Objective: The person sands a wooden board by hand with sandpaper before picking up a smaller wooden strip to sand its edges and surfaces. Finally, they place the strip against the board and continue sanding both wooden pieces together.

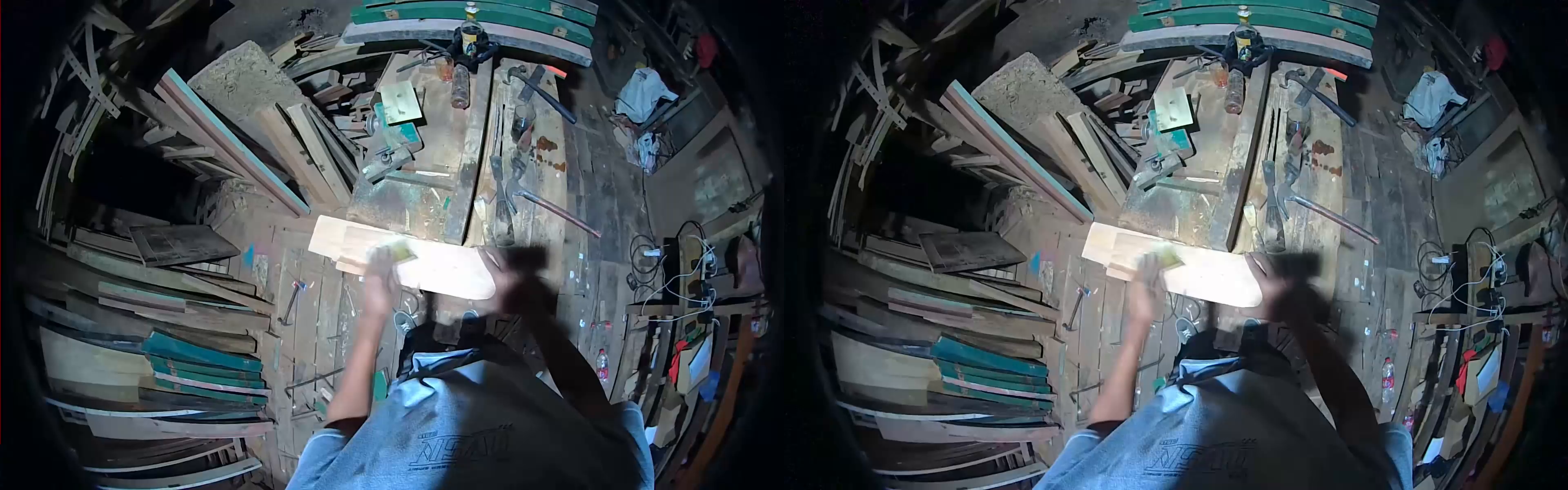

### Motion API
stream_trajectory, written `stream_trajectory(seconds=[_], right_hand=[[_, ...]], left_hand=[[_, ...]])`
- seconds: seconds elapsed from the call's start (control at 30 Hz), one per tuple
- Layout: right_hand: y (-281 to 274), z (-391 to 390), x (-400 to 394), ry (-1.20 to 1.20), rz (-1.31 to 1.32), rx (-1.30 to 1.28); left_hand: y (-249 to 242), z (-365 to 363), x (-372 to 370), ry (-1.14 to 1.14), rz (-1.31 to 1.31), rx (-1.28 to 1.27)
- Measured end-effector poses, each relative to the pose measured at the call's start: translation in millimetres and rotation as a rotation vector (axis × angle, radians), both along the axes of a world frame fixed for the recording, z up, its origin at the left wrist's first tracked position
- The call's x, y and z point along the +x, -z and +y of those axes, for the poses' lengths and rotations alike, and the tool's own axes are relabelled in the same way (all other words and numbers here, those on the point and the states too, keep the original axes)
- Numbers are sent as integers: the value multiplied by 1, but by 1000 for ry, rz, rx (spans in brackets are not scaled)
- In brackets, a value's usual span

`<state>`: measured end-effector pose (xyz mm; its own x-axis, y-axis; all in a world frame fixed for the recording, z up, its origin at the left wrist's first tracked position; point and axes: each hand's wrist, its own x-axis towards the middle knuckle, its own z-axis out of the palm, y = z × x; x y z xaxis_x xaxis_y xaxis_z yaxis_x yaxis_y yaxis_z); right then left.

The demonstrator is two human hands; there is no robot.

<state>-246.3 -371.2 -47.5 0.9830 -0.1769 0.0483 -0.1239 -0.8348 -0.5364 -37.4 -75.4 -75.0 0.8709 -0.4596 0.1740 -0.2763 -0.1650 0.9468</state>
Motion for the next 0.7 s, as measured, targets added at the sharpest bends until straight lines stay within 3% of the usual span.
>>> stream_trajectory(seconds=[0.03, 0.07, 0.1, 0.2, 0.23, 0.27, 0.33, 0.37, 0.4, 0.47, 0.5, 0.57, 0.67, 0.7], right_hand=[[7, 1, -3, -3, -1, 27], [14, 1, -5, -10, -71, -96], [12, 0, -5, -11, -32, -53], [15, 2, -5, -14, -20, 25], [24, 1, -5, -21, -79, 20], [30, 0, -5, -27, -142, 14], [27, -1, -3, -17, -112, -35], [24, 0, -4, -14, -94, -56], [21, 3, -4, -9, -132, 90], [25, 0, -2, -8, -75, 78], [30, 0, -6, -9, -38, 75], [37, 0, -10, -6, 53, 53], [32, -3, -3, -37, -108, -28], [27, -4, -5, -53, -205, -63]], left_hand=[[0, -15, -35, 144, -522, 447], [-21, -39, -77, 313, -450, 509], [-41, -55, -106, 473, -374, 565], [-26, -18, -53, 357, -457, 546], [22, 2, -22, 102, -106, 314], [-54, 8, 2, 59, -316, 550], [-22, 51, 59, -70, -439, 672], [-14, 48, 55, -54, -440, 626], [-6, 39, 41, -41, -442, 581], [-15, 2, -7, 98, -434, 543], [-35, -24, -50, 223, -411, 549], [-28, -47, -108, 498, -394, 502], [-54, -33, -76, 438, -264, 581], [-33, -12, -45, 316, -444, 555]])
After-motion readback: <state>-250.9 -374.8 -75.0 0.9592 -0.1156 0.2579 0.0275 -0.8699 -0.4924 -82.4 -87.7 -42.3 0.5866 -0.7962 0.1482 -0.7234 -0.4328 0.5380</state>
